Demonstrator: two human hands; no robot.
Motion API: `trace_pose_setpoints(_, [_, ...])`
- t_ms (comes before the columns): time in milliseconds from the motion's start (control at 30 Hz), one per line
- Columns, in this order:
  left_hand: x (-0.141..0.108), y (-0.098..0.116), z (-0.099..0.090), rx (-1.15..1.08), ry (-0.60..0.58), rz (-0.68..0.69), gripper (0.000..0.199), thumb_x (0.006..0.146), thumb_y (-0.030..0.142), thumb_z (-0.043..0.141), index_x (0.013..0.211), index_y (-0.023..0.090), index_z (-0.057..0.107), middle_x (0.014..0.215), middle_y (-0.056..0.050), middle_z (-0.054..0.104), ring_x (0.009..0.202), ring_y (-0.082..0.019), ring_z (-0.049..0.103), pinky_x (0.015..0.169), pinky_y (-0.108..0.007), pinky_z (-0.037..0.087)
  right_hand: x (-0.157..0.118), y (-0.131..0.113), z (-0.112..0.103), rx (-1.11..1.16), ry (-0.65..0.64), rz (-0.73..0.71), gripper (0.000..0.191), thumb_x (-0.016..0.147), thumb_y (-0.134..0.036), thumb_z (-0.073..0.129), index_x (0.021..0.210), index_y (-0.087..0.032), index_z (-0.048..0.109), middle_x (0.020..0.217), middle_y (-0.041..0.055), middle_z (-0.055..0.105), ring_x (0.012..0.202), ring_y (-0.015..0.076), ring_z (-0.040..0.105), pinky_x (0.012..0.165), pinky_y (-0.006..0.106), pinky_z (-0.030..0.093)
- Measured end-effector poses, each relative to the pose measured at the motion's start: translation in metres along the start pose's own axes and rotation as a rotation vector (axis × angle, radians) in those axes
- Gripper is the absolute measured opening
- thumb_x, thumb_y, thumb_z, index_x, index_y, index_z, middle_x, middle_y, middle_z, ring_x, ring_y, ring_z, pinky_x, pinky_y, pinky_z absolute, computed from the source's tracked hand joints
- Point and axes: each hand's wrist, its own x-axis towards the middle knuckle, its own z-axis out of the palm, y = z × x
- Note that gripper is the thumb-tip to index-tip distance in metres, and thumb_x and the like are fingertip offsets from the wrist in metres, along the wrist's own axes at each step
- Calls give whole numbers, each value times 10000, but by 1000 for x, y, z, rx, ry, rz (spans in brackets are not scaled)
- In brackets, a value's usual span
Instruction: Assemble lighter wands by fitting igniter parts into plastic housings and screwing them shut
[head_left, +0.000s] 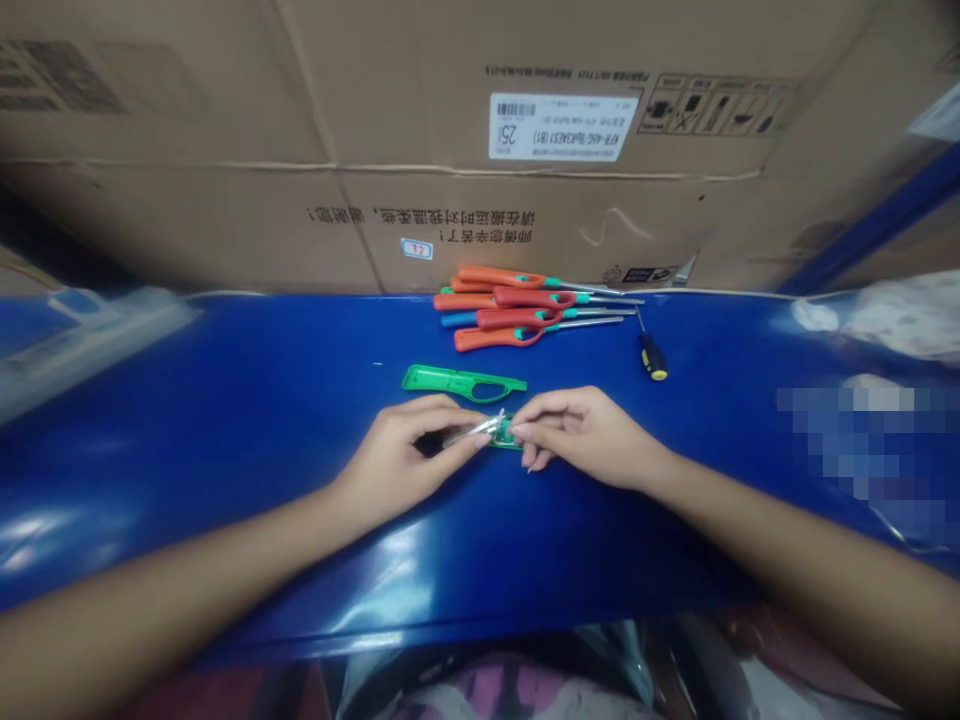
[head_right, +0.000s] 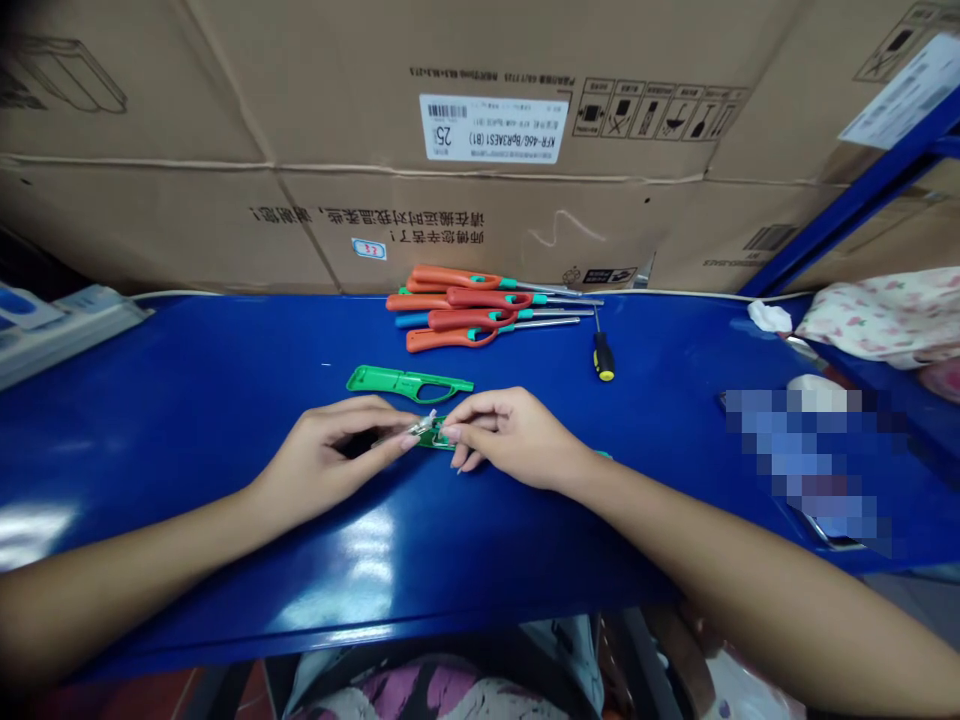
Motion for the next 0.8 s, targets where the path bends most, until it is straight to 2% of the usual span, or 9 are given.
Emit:
trace_pose_setpoints(200, [0,1,-1,15,15,-10,175,868,270,740,1020,197,790,908,-65,744,789,-163,678,742,-272,549,-1,0,-3,-75,-20,-10,314,812,-435,762,877,-139,681,590,-27,636,519,96,627,563,241,574])
trace_pose_setpoints(800, [-1,-1,-1,0,6,-26,197,873,262,734,1055,213,792,903,-54,729,773,-154,660,715,-263,532,-3,-3,-4,-120,-22,3,289,819,-411,749,881,-142,666,581,-35,613,510,98,611,545,241,552])
